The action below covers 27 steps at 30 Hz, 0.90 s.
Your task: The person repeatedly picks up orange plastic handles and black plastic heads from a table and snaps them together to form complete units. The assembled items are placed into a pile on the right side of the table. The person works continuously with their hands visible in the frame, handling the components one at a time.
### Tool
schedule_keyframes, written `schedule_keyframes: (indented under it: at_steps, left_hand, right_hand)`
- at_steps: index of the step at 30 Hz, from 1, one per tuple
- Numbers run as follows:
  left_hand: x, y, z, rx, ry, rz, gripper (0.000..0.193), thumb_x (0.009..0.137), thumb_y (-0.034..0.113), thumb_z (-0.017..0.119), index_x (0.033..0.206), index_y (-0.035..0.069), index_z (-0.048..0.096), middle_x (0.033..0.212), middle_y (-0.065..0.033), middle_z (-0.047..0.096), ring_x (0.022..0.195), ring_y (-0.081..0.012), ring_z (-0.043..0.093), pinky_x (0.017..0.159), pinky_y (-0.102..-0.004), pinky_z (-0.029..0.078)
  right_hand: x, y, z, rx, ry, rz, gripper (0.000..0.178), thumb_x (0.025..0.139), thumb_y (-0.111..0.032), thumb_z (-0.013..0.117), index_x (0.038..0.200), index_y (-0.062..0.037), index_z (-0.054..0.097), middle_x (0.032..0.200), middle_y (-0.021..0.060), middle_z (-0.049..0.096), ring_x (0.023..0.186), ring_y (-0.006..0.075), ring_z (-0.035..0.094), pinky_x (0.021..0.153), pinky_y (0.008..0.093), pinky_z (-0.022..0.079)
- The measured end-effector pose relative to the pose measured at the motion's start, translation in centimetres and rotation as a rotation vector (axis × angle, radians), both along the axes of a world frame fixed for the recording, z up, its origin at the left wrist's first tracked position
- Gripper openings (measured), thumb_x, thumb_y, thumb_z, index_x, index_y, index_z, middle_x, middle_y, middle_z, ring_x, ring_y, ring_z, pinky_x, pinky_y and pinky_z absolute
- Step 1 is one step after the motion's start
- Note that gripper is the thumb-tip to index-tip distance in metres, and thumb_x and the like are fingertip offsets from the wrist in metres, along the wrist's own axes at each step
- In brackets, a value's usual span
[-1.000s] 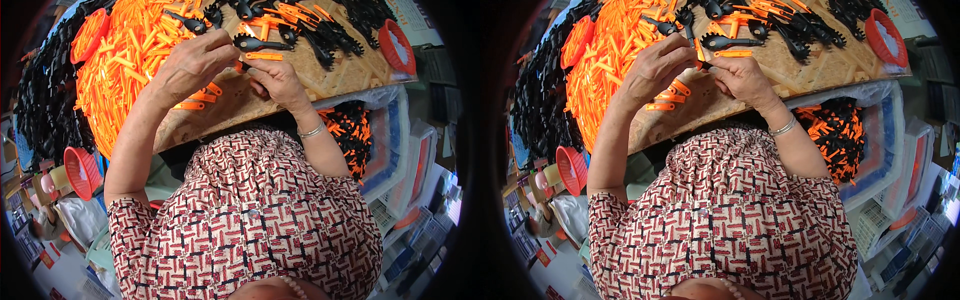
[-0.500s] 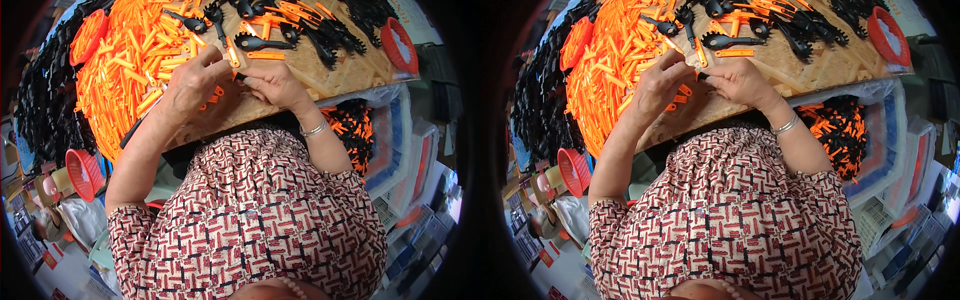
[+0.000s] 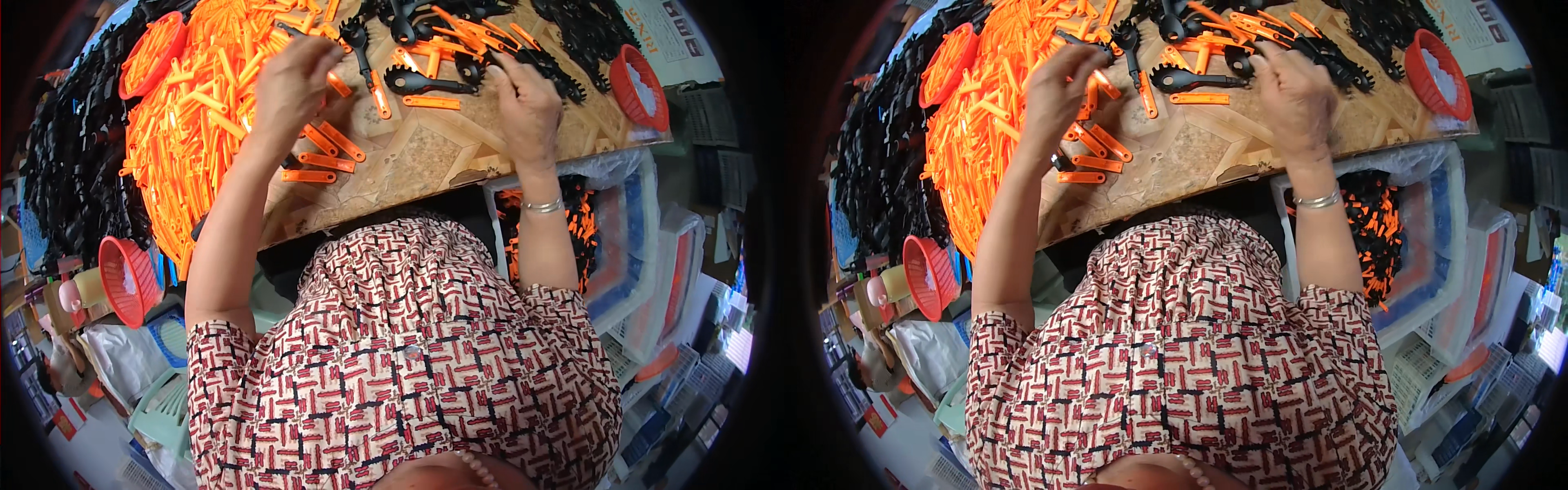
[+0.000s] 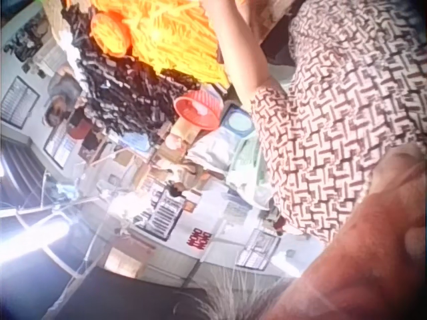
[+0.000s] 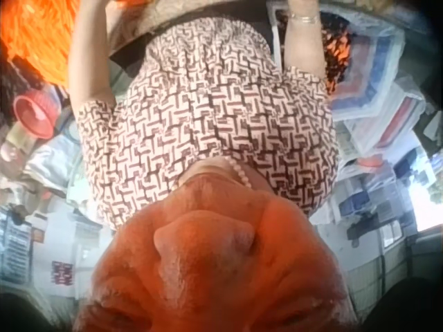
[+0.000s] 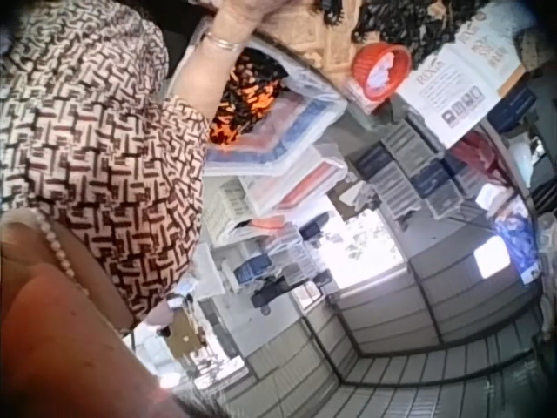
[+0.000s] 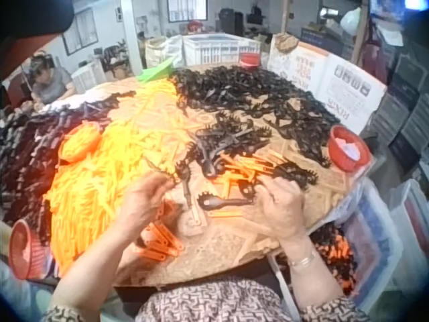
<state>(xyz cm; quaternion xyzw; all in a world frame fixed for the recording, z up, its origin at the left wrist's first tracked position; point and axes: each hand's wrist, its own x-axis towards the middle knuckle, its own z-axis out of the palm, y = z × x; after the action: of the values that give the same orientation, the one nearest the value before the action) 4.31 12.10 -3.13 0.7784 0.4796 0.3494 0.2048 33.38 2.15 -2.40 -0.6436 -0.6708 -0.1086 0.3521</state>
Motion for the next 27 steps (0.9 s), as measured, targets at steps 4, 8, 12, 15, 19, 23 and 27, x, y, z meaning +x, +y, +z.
schedule_keyframes:
  at_steps: [4, 8, 12, 15, 19, 23, 27]
  left_hand:
    - [2.6, 0.4, -0.7, 0.108, 0.420, 0.064, 0.043, 0.095, 0.052, 0.067, 0.094, 0.009, 0.075, 0.091, -0.0115, 0.068, 0.087, -0.0342, 0.069, 0.076, -0.0451, 0.053]
    - [3.2, 0.8, -0.9, 0.050, 0.483, 0.108, 0.042, 0.093, 0.048, 0.067, 0.089, 0.006, 0.074, 0.090, -0.0143, 0.071, 0.089, -0.0354, 0.070, 0.074, -0.0461, 0.053]
    - [1.9, -0.8, 0.3, -0.084, 0.256, 0.176, 0.041, 0.093, 0.043, 0.067, 0.092, 0.003, 0.075, 0.083, -0.0174, 0.074, 0.084, -0.0378, 0.071, 0.074, -0.0453, 0.054]
    - [1.1, -3.0, 0.7, -0.159, 0.115, 0.119, 0.035, 0.094, 0.035, 0.070, 0.100, 0.001, 0.076, 0.078, -0.0163, 0.073, 0.074, -0.0274, 0.072, 0.070, -0.0384, 0.054]
    - [0.7, -4.9, 1.4, -0.238, -0.057, -0.085, 0.029, 0.098, 0.027, 0.072, 0.107, -0.001, 0.076, 0.080, -0.0091, 0.072, 0.071, -0.0124, 0.066, 0.067, -0.0288, 0.053]
    - [-0.4, -2.3, 1.9, -0.396, -0.164, -0.028, 0.032, 0.101, 0.030, 0.069, 0.120, 0.004, 0.075, 0.085, -0.0042, 0.073, 0.074, -0.0117, 0.066, 0.070, -0.0273, 0.053]
    - [-2.9, 5.8, 0.5, 0.235, 0.259, 0.039, 0.027, 0.097, 0.024, 0.070, 0.122, 0.016, 0.075, 0.104, -0.0080, 0.072, 0.095, -0.0242, 0.067, 0.080, -0.0394, 0.055]
  right_hand:
    - [1.3, 2.4, -0.9, 0.103, -0.344, -0.171, 0.039, 0.085, -0.023, 0.080, 0.120, -0.0106, 0.072, 0.120, 0.0073, 0.066, 0.114, 0.0250, 0.060, 0.094, 0.0404, 0.045]
    - [-2.3, 2.7, -0.7, 0.121, -0.280, -0.031, 0.036, 0.086, -0.020, 0.078, 0.120, -0.0103, 0.072, 0.126, 0.0083, 0.063, 0.122, 0.0268, 0.056, 0.101, 0.0443, 0.041]
    - [-5.6, 2.6, -0.5, 0.120, -0.264, 0.182, 0.038, 0.087, -0.016, 0.075, 0.124, -0.0122, 0.071, 0.130, 0.0075, 0.062, 0.125, 0.0270, 0.056, 0.103, 0.0448, 0.041]
    - [-7.5, 3.5, -0.2, 0.136, -0.254, 0.406, 0.040, 0.087, -0.014, 0.072, 0.127, -0.0138, 0.070, 0.136, 0.0060, 0.061, 0.130, 0.0262, 0.054, 0.105, 0.0443, 0.041]
    - [-7.7, 5.2, -1.8, 0.106, -0.248, 0.558, 0.035, 0.089, -0.012, 0.067, 0.124, -0.0165, 0.073, 0.134, 0.0044, 0.067, 0.132, 0.0250, 0.055, 0.108, 0.0423, 0.042]
    - [-6.6, 6.1, -1.7, 0.061, 0.248, 0.719, 0.036, 0.084, -0.003, 0.069, 0.118, -0.0126, 0.074, 0.136, 0.0054, 0.067, 0.129, 0.0296, 0.061, 0.110, 0.0409, 0.046]
    - [-6.1, 6.4, -1.2, -0.149, 1.251, 0.818, 0.023, 0.099, -0.009, 0.067, 0.120, -0.0090, 0.074, 0.134, 0.0070, 0.069, 0.115, 0.0229, 0.070, 0.096, 0.0345, 0.057]
